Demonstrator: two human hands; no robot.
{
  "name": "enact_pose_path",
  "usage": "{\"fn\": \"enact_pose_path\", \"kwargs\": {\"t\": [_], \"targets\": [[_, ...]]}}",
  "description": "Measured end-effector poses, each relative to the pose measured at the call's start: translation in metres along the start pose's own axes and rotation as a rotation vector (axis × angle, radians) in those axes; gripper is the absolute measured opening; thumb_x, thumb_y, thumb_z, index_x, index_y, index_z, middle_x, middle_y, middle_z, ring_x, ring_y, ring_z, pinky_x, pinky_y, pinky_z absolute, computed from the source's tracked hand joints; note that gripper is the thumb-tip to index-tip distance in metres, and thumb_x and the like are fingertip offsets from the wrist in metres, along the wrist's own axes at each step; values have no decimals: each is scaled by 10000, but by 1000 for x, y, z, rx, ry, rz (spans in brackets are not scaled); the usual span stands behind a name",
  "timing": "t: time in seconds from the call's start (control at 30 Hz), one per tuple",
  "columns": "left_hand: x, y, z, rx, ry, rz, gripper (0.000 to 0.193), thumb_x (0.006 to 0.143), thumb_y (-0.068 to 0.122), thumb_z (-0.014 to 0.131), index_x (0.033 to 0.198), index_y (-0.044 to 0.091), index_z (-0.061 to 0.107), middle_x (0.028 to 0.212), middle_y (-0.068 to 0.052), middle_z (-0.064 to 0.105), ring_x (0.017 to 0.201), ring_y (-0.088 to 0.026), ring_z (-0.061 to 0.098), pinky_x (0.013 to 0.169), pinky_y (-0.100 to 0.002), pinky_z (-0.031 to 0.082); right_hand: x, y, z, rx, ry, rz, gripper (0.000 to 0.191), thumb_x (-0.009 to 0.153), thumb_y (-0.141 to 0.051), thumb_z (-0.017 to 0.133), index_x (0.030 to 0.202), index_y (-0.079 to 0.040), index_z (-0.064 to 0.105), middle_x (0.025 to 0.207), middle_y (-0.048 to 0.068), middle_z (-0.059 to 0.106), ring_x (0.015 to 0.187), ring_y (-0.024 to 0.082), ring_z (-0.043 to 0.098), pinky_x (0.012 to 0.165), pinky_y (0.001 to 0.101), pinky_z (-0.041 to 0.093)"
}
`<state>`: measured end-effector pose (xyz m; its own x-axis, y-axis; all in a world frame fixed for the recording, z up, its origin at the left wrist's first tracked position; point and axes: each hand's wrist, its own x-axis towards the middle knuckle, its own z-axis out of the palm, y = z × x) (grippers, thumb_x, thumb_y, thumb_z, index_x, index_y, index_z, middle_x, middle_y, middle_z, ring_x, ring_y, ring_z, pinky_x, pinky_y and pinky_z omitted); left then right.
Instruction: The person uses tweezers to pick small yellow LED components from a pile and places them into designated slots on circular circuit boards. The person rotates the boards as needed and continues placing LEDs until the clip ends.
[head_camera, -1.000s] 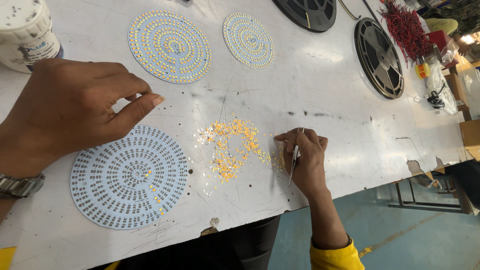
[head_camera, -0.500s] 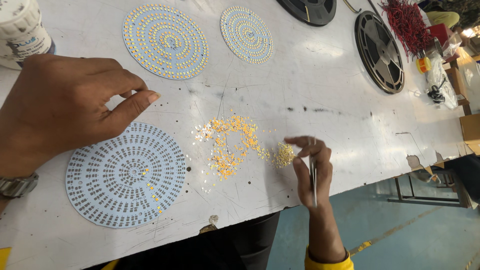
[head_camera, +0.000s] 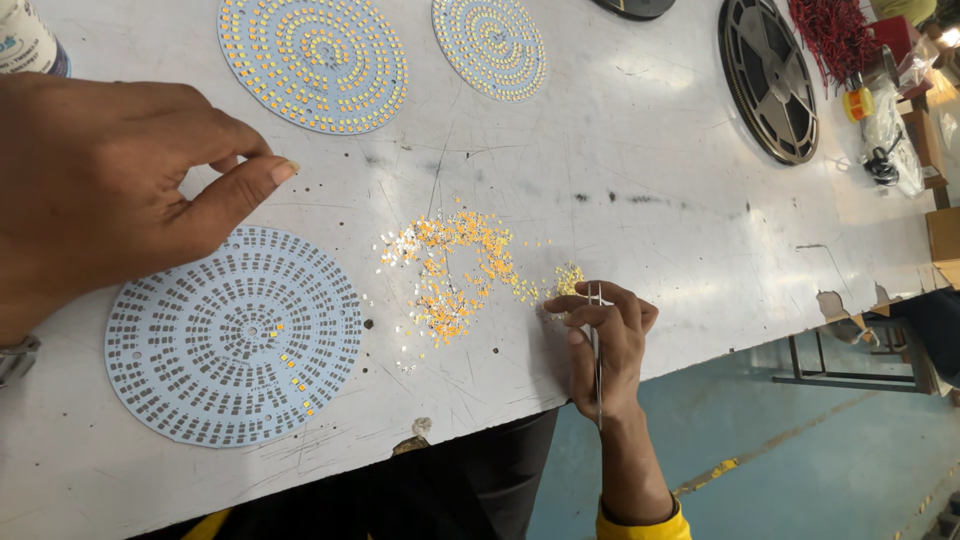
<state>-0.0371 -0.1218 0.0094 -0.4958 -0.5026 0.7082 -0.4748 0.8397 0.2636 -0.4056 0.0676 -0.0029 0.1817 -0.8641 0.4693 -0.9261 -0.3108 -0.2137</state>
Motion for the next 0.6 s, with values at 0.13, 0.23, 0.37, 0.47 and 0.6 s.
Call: {"fn": "enact_pose_path", "kwargs": {"t": [0.13, 0.23, 0.37, 0.47, 0.6], "targets": [[1, 1, -1, -3, -14, -8, 167, 863, 139, 843, 761, 33, 763, 713, -76, 728, 505, -171, 637, 426, -282, 442, 1, 0, 2, -3, -41, -45, 113, 829, -91, 517, 941, -100, 535, 1009, 48, 794, 1186, 246, 568, 1033, 400, 274], [2, 2, -2, 10, -17, 0, 170, 866, 145, 841, 758, 40, 763, 708, -72, 727, 513, -170, 644, 427, -278, 441, -3, -3, 0, 175, -87, -37, 165, 834, -56, 526, 994, -90, 550, 1170, 163, 759, 1222, 278, 527, 1059, 402, 287], [2, 2, -4, 52, -30, 10, 171, 867, 170, 838, 757, 57, 770, 691, -57, 724, 516, -167, 650, 429, -279, 445, -6, -7, 6, 358, 39, 122, 155, 857, -30, 483, 993, -96, 520, 1182, 147, 646, 1254, 256, 568, 1099, 427, 369], [2, 2, -3, 32, -24, 11, 181, 878, 178, 833, 760, 56, 767, 695, -55, 722, 521, -168, 649, 432, -281, 446, -7, -9, 6, 164, 24, 104, 184, 858, -23, 535, 1032, -82, 530, 1145, 107, 768, 1307, 255, 514, 1147, 427, 313], [1, 3, -2, 21, -8, 12, 193, 887, 188, 827, 768, 50, 762, 697, -52, 715, 519, -170, 640, 433, -283, 435, -2, -10, 6, 62, -57, 4, 219, 800, -39, 574, 1014, -71, 541, 1161, 122, 772, 1310, 279, 502, 1084, 422, 275]]}}
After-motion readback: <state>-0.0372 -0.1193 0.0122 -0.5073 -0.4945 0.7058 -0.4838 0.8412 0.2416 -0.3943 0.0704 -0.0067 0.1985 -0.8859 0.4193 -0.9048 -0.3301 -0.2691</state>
